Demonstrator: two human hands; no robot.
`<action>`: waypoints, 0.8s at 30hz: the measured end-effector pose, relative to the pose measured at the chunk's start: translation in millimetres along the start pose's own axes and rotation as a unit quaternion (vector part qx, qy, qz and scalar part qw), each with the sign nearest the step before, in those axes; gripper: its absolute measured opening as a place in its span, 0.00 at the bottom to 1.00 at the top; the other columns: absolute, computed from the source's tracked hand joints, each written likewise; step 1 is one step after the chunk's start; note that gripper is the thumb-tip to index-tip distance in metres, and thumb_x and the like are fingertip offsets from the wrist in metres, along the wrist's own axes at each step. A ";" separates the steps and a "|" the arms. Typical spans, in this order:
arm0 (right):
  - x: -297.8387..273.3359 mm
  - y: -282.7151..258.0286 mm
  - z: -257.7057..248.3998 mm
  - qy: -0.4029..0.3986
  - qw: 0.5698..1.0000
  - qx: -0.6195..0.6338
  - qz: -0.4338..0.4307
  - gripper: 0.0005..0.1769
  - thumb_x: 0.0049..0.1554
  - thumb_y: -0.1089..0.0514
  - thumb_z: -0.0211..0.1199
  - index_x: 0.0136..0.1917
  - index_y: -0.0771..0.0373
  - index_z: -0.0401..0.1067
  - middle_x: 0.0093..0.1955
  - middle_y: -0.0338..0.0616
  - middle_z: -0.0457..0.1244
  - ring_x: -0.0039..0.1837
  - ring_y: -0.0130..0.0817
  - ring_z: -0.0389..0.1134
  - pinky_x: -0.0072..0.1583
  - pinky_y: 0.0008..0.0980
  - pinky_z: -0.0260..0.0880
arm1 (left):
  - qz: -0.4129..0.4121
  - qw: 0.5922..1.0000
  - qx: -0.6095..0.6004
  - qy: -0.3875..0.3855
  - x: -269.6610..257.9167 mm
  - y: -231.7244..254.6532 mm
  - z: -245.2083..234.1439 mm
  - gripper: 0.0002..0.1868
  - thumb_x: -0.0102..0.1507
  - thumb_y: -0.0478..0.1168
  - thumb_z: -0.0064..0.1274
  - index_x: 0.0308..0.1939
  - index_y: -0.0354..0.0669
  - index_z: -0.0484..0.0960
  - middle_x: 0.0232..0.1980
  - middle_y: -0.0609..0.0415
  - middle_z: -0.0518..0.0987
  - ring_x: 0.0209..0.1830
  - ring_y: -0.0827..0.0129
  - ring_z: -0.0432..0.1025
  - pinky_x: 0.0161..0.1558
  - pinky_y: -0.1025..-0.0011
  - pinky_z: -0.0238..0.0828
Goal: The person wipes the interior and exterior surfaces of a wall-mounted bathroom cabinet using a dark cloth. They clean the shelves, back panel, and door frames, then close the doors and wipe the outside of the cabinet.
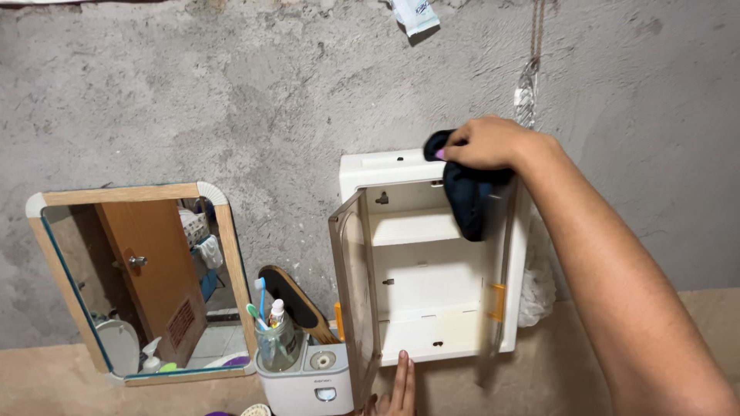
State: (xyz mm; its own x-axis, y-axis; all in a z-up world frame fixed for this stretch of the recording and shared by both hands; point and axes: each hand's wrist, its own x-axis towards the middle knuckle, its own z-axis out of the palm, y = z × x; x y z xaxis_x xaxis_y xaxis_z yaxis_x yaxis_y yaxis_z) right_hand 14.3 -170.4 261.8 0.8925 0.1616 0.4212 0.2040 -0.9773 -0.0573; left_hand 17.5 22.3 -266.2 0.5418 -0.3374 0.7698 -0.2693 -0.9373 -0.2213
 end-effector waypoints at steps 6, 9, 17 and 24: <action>16.9 -12.9 15.4 0.019 0.998 -0.012 -0.054 0.26 0.58 0.37 0.60 0.59 0.55 0.81 0.56 0.53 0.72 0.59 0.51 0.74 0.66 0.47 0.69 | 0.015 1.000 0.001 0.010 1.4 -4.7 0.0 0.35 0.57 0.24 0.41 0.70 0.45 0.72 0.78 0.51 0.63 0.11 0.82 0.67 0.29 0.63 0.81; 22.9 -54.4 25.0 0.028 0.987 0.043 -0.155 0.25 0.56 0.37 0.61 0.57 0.54 0.80 0.53 0.50 0.72 0.56 0.48 0.73 0.63 0.47 0.68 | 0.023 0.999 0.005 -0.024 6.0 -4.0 -6.3 0.35 0.58 0.25 0.40 0.71 0.40 0.71 0.79 0.48 0.62 0.13 0.78 0.70 0.23 0.67 0.78; 16.5 -85.6 34.0 0.125 0.925 0.141 -0.329 0.18 0.55 0.48 0.65 0.54 0.60 0.80 0.54 0.51 0.72 0.56 0.49 0.72 0.60 0.44 0.69 | 0.006 0.999 -0.013 -0.034 7.1 9.2 -25.7 0.34 0.61 0.30 0.47 0.73 0.37 0.68 0.79 0.38 0.58 0.25 0.68 0.79 0.27 0.63 0.77; 2.9 -48.7 19.6 0.072 0.981 0.075 -0.164 0.16 0.59 0.48 0.62 0.55 0.57 0.80 0.49 0.54 0.72 0.52 0.47 0.74 0.60 0.43 0.72 | 0.024 0.961 -0.250 0.113 67.0 65.4 -95.1 0.44 0.59 0.38 0.58 0.79 0.57 0.61 0.82 0.40 0.47 0.75 0.41 0.53 0.67 0.40 0.50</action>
State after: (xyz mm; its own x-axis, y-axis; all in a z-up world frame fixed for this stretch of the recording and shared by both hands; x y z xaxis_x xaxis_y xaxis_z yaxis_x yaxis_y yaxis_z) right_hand 14.9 -119.6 248.1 0.7052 0.4327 0.5616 0.5376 -0.8428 -0.0255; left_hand -39.6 -53.3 -172.2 0.3476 -0.2991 0.8886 -0.6688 -0.7434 0.0114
